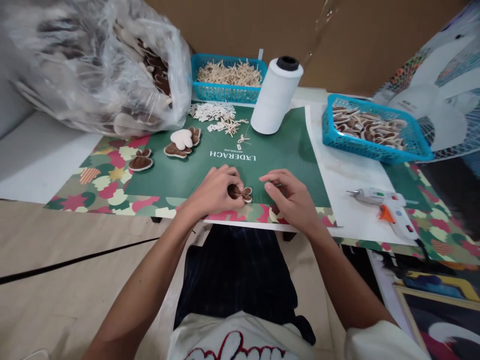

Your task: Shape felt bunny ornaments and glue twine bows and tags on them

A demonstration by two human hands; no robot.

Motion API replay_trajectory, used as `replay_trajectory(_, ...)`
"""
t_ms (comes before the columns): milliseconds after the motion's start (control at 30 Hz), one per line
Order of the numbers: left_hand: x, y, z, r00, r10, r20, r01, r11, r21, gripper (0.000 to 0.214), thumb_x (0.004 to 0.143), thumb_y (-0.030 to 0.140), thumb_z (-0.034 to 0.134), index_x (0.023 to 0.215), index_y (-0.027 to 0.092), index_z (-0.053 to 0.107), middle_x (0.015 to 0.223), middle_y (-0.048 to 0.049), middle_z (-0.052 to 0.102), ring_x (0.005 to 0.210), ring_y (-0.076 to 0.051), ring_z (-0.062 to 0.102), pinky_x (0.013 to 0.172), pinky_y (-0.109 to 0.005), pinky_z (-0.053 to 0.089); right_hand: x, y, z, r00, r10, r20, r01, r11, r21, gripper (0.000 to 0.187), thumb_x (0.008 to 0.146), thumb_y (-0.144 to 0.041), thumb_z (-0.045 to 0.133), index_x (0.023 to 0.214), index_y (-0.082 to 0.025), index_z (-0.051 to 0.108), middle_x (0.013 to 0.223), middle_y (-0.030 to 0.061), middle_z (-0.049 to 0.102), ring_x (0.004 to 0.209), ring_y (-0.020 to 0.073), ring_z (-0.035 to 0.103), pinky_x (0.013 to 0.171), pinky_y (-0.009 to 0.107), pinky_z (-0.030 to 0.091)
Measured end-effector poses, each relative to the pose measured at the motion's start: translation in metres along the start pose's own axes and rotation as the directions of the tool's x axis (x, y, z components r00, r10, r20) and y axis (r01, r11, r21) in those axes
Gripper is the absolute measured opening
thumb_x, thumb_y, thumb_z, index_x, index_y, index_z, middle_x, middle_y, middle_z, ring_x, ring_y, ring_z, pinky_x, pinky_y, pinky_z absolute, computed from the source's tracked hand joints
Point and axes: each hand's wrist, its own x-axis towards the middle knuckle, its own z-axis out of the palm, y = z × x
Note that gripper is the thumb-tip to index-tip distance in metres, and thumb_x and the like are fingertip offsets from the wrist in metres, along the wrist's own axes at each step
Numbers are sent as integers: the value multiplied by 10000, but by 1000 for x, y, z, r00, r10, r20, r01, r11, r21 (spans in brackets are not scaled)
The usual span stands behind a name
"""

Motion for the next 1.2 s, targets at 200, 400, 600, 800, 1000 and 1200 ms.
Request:
replay_trajectory(200, 1, 0, -1, 1000, 23, 16, -24, 997, 67, 96, 715, 285, 685, 761, 202, 666, 918, -16, 670, 935, -236, 590, 839, -385, 345, 54, 0, -21, 995, -3, 104, 35, 949, -312, 215, 955, -291, 634, 1119, -209, 746, 1074, 80, 775, 853, 211, 715, 773, 360, 574)
replay_trajectory(400, -2, 1, 0, 998, 59, -18, -56, 990, 126, 79, 690, 266, 648, 702, 206, 597, 864, -20, 676, 877, -231, 587, 787, -381, 349, 138, 2, -8, 984, 7, 180, 129, 673, -728, 395, 999, -209, 537, 1367, -174, 676, 1143, 158, 789, 1003, 316, 741, 839, 411, 543)
replay_trajectory(600, -7, -3, -5, 994, 100, -41, -98, 993, 60, 97, 690, 262, 647, 703, 217, 562, 749, 13, 642, 818, -211, 572, 788, -369, 391, 178, -3, 11, 951, 97, 292, 203, 514, -833, 319, 983, -137, 557, 1233, -126, 755, 1111, 235, 789, 987, 349, 753, 807, 401, 516)
replay_trajectory(800, -9, -4, -12, 994, 5, -112, -41, 946, -320, 100, 654, 159, 624, 747, 195, 623, 705, 41, 567, 603, -108, 463, 603, -281, 372, 105, 5, -19, 972, -167, 167, 235, 753, -614, 315, 1084, -329, 488, 1066, -213, 781, 1073, 97, 816, 982, 275, 762, 832, 373, 549)
replay_trajectory(1000, 30, 11, -17, 973, -1, -232, -113, 871, -478, 109, 644, 157, 638, 751, 181, 640, 652, 46, 497, 632, -110, 418, 629, -285, 361, 36, 19, -30, 904, -314, -289, 192, 904, -381, 269, 1066, -355, 540, 1131, -281, 790, 1282, 89, 764, 1141, 272, 734, 944, 475, 610)
replay_trajectory(1200, 60, 16, -24, 965, 16, -263, -150, 853, -500, 138, 622, 177, 672, 756, 187, 639, 642, 44, 486, 630, -113, 416, 599, -269, 322, 29, 14, -23, 829, -392, -398, 324, 918, -229, 380, 1087, -484, 471, 1051, -272, 784, 1243, 113, 767, 1159, 291, 724, 935, 493, 609)
